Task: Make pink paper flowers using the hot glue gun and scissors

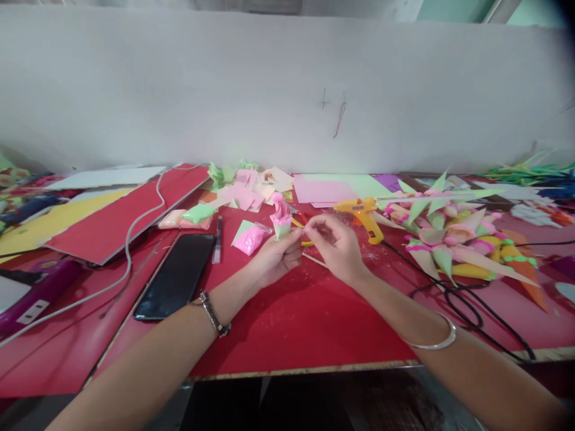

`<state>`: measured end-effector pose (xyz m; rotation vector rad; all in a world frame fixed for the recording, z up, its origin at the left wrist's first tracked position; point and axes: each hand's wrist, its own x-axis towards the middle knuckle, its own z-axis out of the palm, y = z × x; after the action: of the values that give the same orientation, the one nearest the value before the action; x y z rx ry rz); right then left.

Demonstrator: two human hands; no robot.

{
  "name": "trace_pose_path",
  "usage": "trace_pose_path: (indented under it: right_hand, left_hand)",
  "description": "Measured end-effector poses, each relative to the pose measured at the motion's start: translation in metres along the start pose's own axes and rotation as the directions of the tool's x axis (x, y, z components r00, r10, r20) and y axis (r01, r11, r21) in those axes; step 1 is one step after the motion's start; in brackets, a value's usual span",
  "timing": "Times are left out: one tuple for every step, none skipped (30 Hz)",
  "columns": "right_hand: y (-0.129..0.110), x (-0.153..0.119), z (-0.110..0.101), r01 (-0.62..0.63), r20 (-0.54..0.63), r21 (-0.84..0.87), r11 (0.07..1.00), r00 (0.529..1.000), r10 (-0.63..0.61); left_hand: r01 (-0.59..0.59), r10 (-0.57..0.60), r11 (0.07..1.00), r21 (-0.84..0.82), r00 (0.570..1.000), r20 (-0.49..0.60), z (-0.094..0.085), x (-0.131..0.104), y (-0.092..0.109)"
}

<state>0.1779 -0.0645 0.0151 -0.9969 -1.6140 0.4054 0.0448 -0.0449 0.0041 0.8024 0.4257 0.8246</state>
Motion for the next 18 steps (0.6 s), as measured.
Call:
trace_pose_path:
  right_hand:
    - [0.003, 0.001, -0.001, -0.038, -0.027, 0.038, 0.999, 0.999, 0.039]
    - [0.005, 0.003, -0.001, -0.071, -0.051, 0.072, 0.995, 0.996, 0.075]
    - [0.008, 0.004, -0.003, -0.098, -0.071, 0.101, 0.990, 0.992, 0.105]
    - [0.010, 0.005, -0.004, -0.118, -0.082, 0.120, 0.986, 0.988, 0.128]
    - [0.012, 0.006, -0.005, -0.132, -0.083, 0.128, 0.983, 0.986, 0.143]
    - [0.013, 0.007, -0.007, -0.139, -0.075, 0.127, 0.982, 0.986, 0.150]
    - [0.013, 0.007, -0.008, -0.144, -0.062, 0.119, 0.982, 0.986, 0.152]
    - [0.013, 0.007, -0.008, -0.146, -0.046, 0.112, 0.983, 0.987, 0.152]
    - [0.012, 0.007, -0.009, -0.147, -0.030, 0.108, 0.983, 0.988, 0.151]
    - [0.011, 0.006, -0.009, -0.148, -0.015, 0.109, 0.983, 0.989, 0.150]
    - [0.009, 0.006, -0.008, -0.148, -0.005, 0.118, 0.982, 0.989, 0.150]
    - [0.008, 0.006, -0.008, -0.151, 0.003, 0.133, 0.979, 0.988, 0.152]
    - [0.007, 0.006, -0.008, -0.156, 0.008, 0.154, 0.976, 0.988, 0.157]
    - [0.007, 0.006, -0.007, -0.162, 0.010, 0.176, 0.971, 0.987, 0.163]
    - [0.006, 0.006, -0.007, -0.171, 0.011, 0.201, 0.965, 0.985, 0.172]
    - [0.006, 0.006, -0.007, -0.182, 0.017, 0.228, 0.956, 0.983, 0.183]
    - [0.005, 0.007, -0.007, -0.200, 0.024, 0.251, 0.947, 0.979, 0.201]
    - [0.005, 0.007, -0.007, -0.225, 0.031, 0.269, 0.937, 0.974, 0.225]
  left_hand:
    - [0.006, -0.006, 1.000, -0.003, 1.000, -0.003, 0.000, 0.000, 0.001]
    - [0.017, -0.017, 1.000, -0.008, 1.000, -0.002, 0.000, -0.001, 0.002]
    - [0.030, -0.030, 0.999, -0.014, 1.000, 0.000, 0.000, -0.001, 0.003]
    - [0.048, -0.048, 0.999, -0.022, 0.999, 0.005, 0.000, -0.002, 0.003]
    - [0.068, -0.067, 0.997, -0.030, 0.998, 0.012, 0.000, -0.002, 0.004]
    - [0.086, -0.085, 0.996, -0.036, 0.996, 0.023, 0.000, -0.002, 0.004]
    - [0.100, -0.098, 0.994, -0.041, 0.995, 0.034, 0.000, -0.003, 0.004]
    - [0.110, -0.108, 0.993, -0.044, 0.993, 0.046, 0.000, -0.003, 0.004]
    - [0.116, -0.113, 0.992, -0.044, 0.992, 0.059, 0.000, -0.003, 0.004]
    - [0.120, -0.116, 0.992, -0.044, 0.991, 0.073, 0.000, -0.003, 0.004]
    - [0.124, -0.120, 0.991, -0.044, 0.989, 0.089, 0.000, -0.003, 0.004]
    - [0.131, -0.126, 0.990, -0.044, 0.987, 0.104, 0.000, -0.003, 0.004]
    - [0.142, -0.136, 0.989, -0.043, 0.984, 0.117, 0.000, -0.003, 0.004]
    - [0.157, -0.150, 0.987, -0.043, 0.980, 0.130, 0.000, -0.003, 0.005]
    - [0.171, -0.164, 0.984, -0.041, 0.976, 0.142, 0.000, -0.003, 0.005]
    - [0.186, -0.179, 0.982, -0.038, 0.972, 0.153, 0.000, -0.004, 0.005]
    - [0.199, -0.192, 0.979, -0.032, 0.968, 0.160, 0.001, -0.004, 0.006]
    - [0.209, -0.203, 0.978, -0.021, 0.966, 0.163, 0.001, -0.005, 0.006]
